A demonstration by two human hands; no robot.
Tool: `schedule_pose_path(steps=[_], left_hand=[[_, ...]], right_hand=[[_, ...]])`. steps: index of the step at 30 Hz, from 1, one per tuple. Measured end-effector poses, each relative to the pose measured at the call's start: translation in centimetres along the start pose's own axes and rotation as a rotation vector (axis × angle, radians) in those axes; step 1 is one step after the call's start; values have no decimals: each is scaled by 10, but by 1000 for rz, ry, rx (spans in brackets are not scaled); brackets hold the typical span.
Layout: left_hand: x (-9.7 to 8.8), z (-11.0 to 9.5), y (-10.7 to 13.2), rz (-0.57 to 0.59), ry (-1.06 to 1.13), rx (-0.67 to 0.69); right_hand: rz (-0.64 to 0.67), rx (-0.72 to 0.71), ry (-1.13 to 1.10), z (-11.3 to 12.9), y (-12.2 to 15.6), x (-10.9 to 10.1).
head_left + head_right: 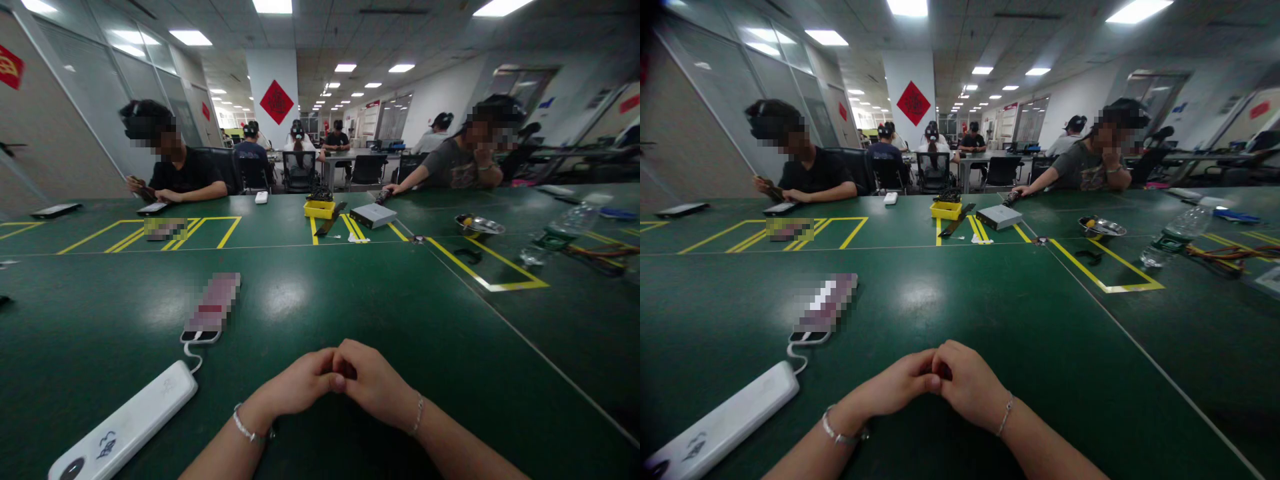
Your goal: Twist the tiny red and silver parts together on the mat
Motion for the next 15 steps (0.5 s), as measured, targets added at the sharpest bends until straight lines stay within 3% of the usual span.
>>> schedule_pose_path(steps=[5, 9, 11, 12, 15], left_hand=[[7, 13, 1, 76, 201, -81], [3, 18, 0, 24, 258, -112], [-1, 24, 0, -26, 278, -145], [-5, 29, 0, -68, 297, -162], [-26, 43, 1, -291, 469, -181]], right_hand=[[95, 134, -337, -13, 1, 12], [50, 27, -235, -1, -3, -5], [-61, -33, -95, -4, -5, -36], [-167, -33, -5, -12, -4, -61], [-601, 118, 332, -57, 27, -163]])
Point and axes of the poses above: each hand's wrist, its own y-axis away from the middle knuckle, its own x-axis out of the palm, z = x × y, the point moved 10 cm from there along -y, towards the middle knuckle, and after that the axes turned 8 degrees about -y, right-handed, at the moved point
